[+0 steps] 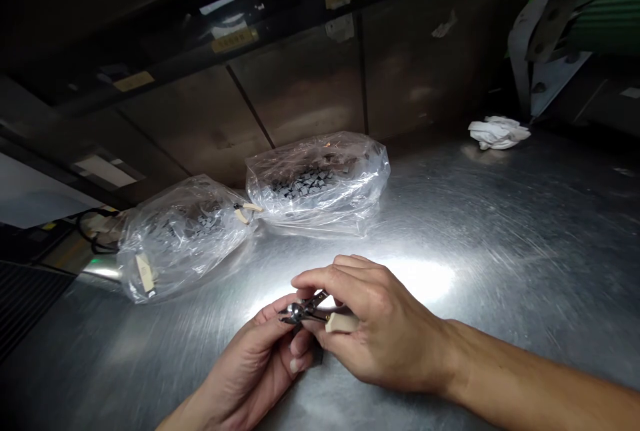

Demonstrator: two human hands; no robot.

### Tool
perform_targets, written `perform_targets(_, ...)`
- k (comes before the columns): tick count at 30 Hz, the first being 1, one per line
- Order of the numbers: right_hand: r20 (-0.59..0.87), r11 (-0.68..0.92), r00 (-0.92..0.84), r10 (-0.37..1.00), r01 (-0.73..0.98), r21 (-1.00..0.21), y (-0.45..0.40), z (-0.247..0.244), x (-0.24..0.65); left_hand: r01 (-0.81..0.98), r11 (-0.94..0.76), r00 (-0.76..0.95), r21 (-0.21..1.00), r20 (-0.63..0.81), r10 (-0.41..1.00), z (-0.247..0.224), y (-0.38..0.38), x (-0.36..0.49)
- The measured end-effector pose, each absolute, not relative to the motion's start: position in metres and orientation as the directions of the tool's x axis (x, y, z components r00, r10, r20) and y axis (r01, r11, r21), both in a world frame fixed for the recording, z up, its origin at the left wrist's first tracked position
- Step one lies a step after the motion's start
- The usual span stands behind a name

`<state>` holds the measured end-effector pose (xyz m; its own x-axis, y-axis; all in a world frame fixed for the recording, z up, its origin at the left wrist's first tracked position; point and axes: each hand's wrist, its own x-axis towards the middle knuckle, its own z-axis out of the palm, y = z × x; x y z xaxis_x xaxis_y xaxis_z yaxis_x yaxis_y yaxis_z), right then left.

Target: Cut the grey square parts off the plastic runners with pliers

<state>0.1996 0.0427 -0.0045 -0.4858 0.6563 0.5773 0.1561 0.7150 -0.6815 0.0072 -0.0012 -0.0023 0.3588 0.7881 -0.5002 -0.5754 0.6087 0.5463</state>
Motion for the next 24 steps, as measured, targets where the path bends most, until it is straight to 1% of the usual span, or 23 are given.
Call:
perform_targets(2, 0.57, 0.711, -0.498, 0.653, 0.144, -0.688, 0.046, 0.0, 0.202, -0.577, 0.607, 0.361, 0.547, -0.496, 0.79, -0.001, 0.0, 0.007)
perform_targets(4, 0.57, 0.727, -0.509, 0.644, 0.178, -0.663, 0.051, 0.004, 0.207, -0.571, 0.599, 0.347, 0.562, -0.497, 0.796, 0.001, 0.0, 0.008)
perform_targets(6, 0.57, 0.767, -0.539, 0.62, 0.263, -0.585, 0.055, 0.004, 0.212, -0.564, 0.588, 0.326, 0.58, -0.498, 0.804, 0.002, 0.001, 0.008)
perform_targets(9, 0.533, 0.815, -0.618, 0.578, 0.401, -0.418, 0.058, 0.0, 0.217, -0.55, 0.576, 0.306, 0.605, -0.496, 0.813, 0.004, 0.001, 0.008)
perform_targets(11, 0.506, 0.818, -0.643, 0.575, 0.456, -0.35, 0.058, -0.003, 0.218, -0.538, 0.569, 0.292, 0.622, -0.496, 0.818, 0.005, 0.001, 0.007)
perform_targets(14, 0.489, 0.815, -0.653, 0.579, 0.489, -0.312, 0.057, -0.006, 0.217, -0.531, 0.555, 0.275, 0.64, -0.49, 0.827, 0.004, 0.002, 0.007)
perform_targets(18, 0.507, 0.826, -0.658, 0.556, 0.506, -0.249, 0.056, -0.005, 0.216, -0.524, 0.543, 0.259, 0.656, -0.485, 0.836, 0.001, 0.002, 0.007)
perform_targets(24, 0.518, 0.833, -0.662, 0.541, 0.506, -0.224, 0.054, -0.003, 0.215, -0.522, 0.553, 0.271, 0.65, -0.488, 0.83, 0.0, 0.002, 0.009)
